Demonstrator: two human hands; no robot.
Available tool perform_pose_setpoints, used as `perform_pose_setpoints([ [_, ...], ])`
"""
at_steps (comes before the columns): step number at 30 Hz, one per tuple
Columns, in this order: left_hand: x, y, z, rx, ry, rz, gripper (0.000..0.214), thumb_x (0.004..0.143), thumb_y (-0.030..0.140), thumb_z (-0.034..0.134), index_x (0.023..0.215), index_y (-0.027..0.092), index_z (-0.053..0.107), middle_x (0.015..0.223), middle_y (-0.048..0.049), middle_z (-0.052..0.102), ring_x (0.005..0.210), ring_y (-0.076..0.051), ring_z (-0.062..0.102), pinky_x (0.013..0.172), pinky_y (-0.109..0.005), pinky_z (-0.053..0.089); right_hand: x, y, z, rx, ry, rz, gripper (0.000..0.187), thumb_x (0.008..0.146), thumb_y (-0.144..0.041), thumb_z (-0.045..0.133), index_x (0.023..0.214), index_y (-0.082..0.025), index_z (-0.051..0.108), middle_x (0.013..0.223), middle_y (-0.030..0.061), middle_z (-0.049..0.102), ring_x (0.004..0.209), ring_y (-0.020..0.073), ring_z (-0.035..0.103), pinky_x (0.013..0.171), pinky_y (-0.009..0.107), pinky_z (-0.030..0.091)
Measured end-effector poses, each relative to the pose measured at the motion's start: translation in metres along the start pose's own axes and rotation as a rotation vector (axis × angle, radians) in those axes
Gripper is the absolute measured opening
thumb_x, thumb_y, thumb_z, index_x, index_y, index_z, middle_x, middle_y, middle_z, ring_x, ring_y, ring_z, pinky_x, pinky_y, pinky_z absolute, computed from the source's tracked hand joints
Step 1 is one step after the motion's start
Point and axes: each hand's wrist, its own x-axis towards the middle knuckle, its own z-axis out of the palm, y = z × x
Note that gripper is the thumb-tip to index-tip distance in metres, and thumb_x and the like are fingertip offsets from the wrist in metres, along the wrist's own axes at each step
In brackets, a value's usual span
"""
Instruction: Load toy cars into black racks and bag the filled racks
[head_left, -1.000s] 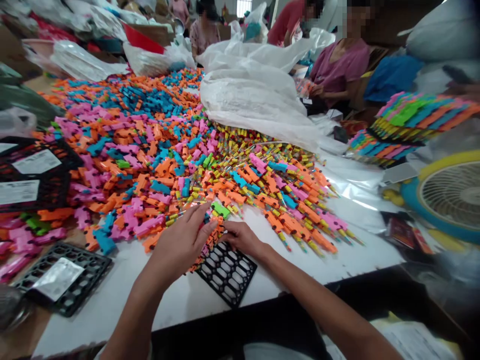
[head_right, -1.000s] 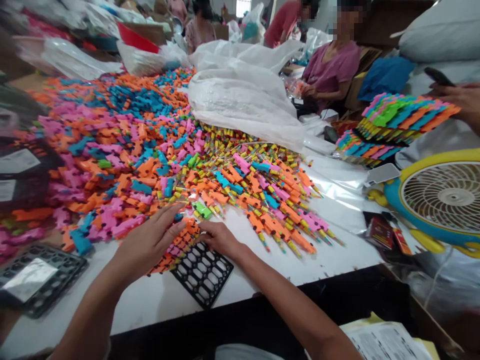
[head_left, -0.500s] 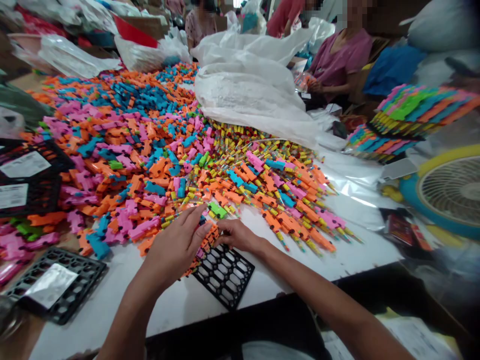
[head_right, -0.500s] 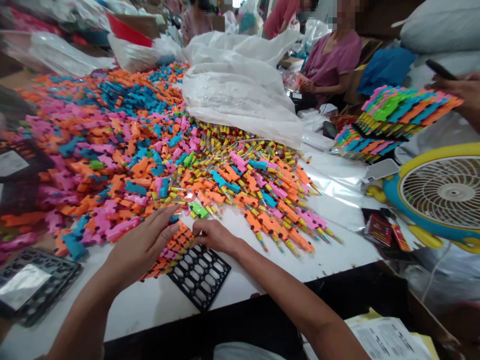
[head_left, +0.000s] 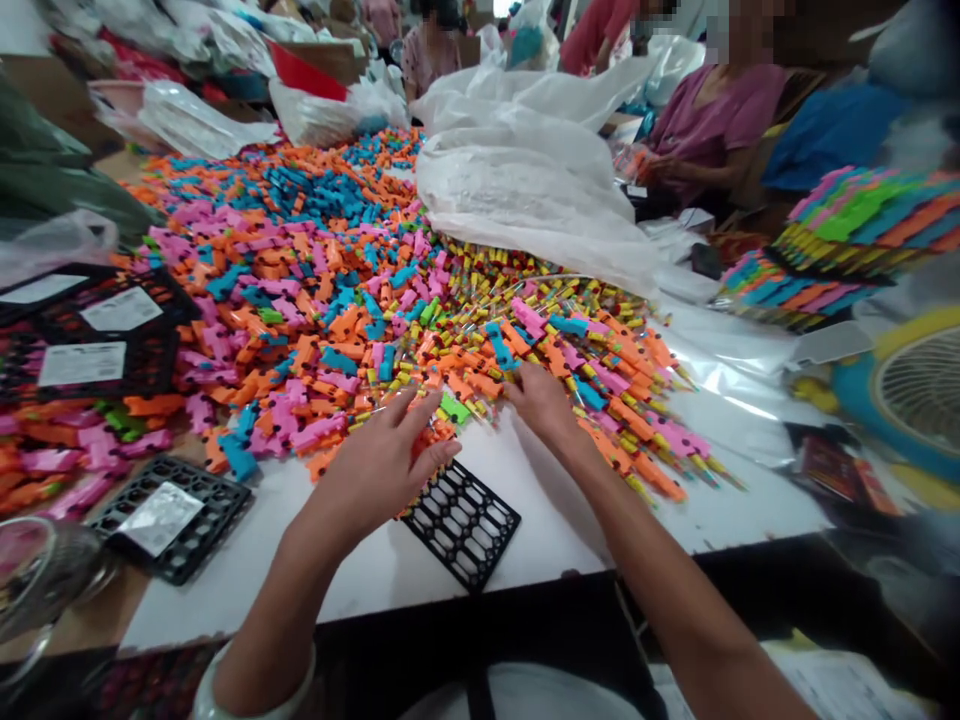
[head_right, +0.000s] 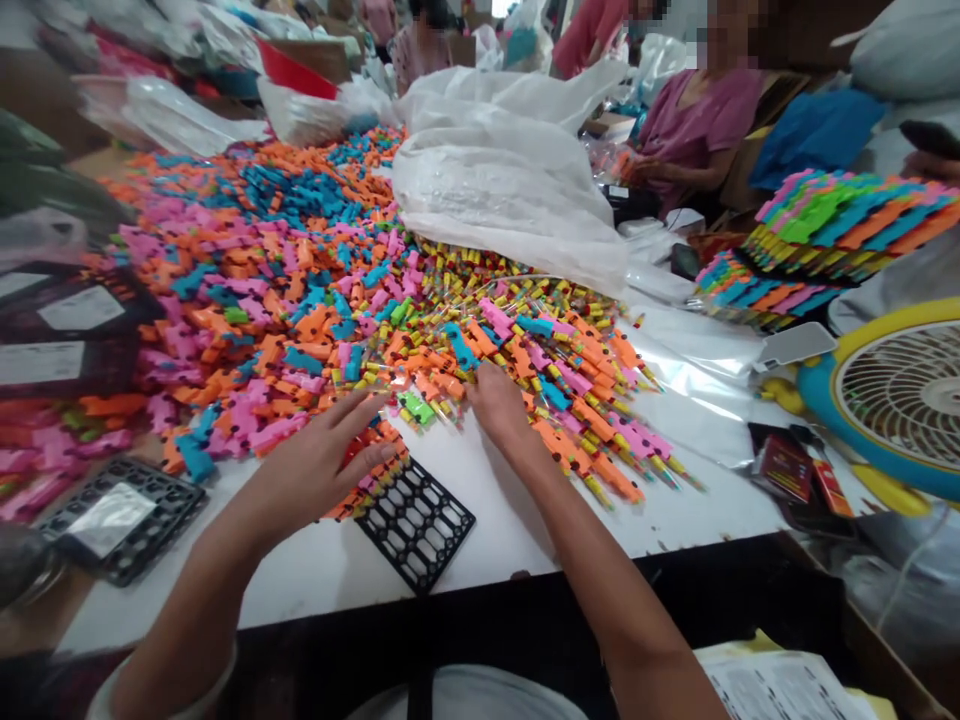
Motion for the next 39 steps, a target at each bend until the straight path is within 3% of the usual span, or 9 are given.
perform_pose_setpoints([
  [2,0.001,0.002,0.002,0.021,0.003,-0.020,0.057,0.091,0.059,0.030,0.141,0.032,0.035,0.148,-0.0068,0.040,0.130,-0.027,0.046,0.098,-0.042,0.048,-0.030,-0.002,0.009,0.339,-0.080,-0.021,0.014,0.090,-0.033,0.052,0.085,-0.019,0.051,0.073,0.0037,0.067,0.065,0.0165,0.064,0.063,0.027,0.048],
  [5,0.007,0.003,0.006,0.032,0.033,-0.028,0.052,0.093,0.053,0.027,0.139,0.032,0.038,0.144,-0.0053,0.045,0.127,-0.025,0.048,0.094,-0.039,0.050,-0.080,-0.013,0.030,0.920,-0.382,-0.013,0.020,0.084,-0.039,0.058,0.087,-0.021,0.050,0.063,-0.0013,0.065,0.054,0.0157,0.064,0.055,0.027,0.051],
  [9,0.015,0.002,0.008,0.046,0.054,-0.008,0.052,0.093,0.050,0.027,0.137,0.026,0.040,0.141,-0.0073,0.048,0.123,-0.025,0.051,0.098,-0.039,0.047,-0.115,-0.032,0.061,1.131,-0.584,0.013,0.022,0.077,-0.037,0.066,0.084,-0.021,0.054,0.057,-0.0047,0.061,0.049,0.0138,0.060,0.048,0.024,0.049],
  [17,0.012,0.000,0.011,0.047,0.077,0.015,0.051,0.094,0.050,0.025,0.138,0.027,0.038,0.140,-0.0067,0.048,0.124,-0.024,0.050,0.098,-0.039,0.046,-0.113,-0.038,0.064,0.763,-0.508,-0.214,0.006,0.085,-0.024,0.058,0.080,-0.021,0.057,0.062,-0.0043,0.059,0.049,0.0106,0.058,0.049,0.020,0.043],
  [23,0.013,-0.002,0.012,0.036,0.093,0.029,0.053,0.094,0.052,0.025,0.138,0.027,0.038,0.140,-0.0071,0.048,0.123,-0.024,0.051,0.099,-0.039,0.046,-0.123,-0.049,0.078,0.245,-0.294,-0.464,0.013,0.089,-0.024,0.054,0.100,-0.019,0.059,0.094,0.0098,0.068,0.079,0.0216,0.065,0.064,0.028,0.046],
  [27,0.015,-0.004,0.013,0.050,0.096,0.023,0.053,0.094,0.052,0.026,0.138,0.026,0.040,0.143,-0.0088,0.046,0.125,-0.026,0.049,0.098,-0.040,0.047,-0.123,-0.046,0.081,0.277,-0.323,-0.508,0.016,0.090,-0.027,0.054,0.104,-0.021,0.058,0.096,0.0068,0.068,0.081,0.0204,0.065,0.067,0.027,0.047],
  [31,0.015,-0.006,0.013,0.050,0.076,0.017,0.055,0.093,0.054,0.025,0.139,0.028,0.039,0.145,-0.0070,0.044,0.127,-0.026,0.048,0.101,-0.042,0.046,-0.105,-0.005,0.048,0.401,-0.114,-0.312,0.019,0.093,-0.026,0.049,0.110,-0.025,0.057,0.101,0.0032,0.065,0.081,0.0161,0.063,0.069,0.025,0.049],
  [34,0.015,-0.007,0.012,0.050,0.058,0.016,0.057,0.093,0.056,0.023,0.140,0.028,0.036,0.147,-0.0063,0.043,0.128,-0.027,0.048,0.102,-0.045,0.045,-0.079,0.040,0.006,-0.009,0.148,0.020,0.026,0.095,-0.020,0.039,0.109,-0.022,0.061,0.113,0.0091,0.060,0.094,0.0200,0.060,0.075,0.029,0.047],
  [39,0.013,-0.006,0.008,0.107,0.126,0.043,0.065,0.091,0.060,0.023,0.143,0.022,0.033,0.153,-0.0127,0.032,0.135,-0.031,0.039,0.107,-0.052,0.038,-0.039,0.079,-0.032,-0.301,0.040,0.105,0.021,0.089,-0.018,0.049,0.095,-0.019,0.068,0.100,0.0093,0.062,0.087,0.0205,0.060,0.069,0.027,0.042],
])
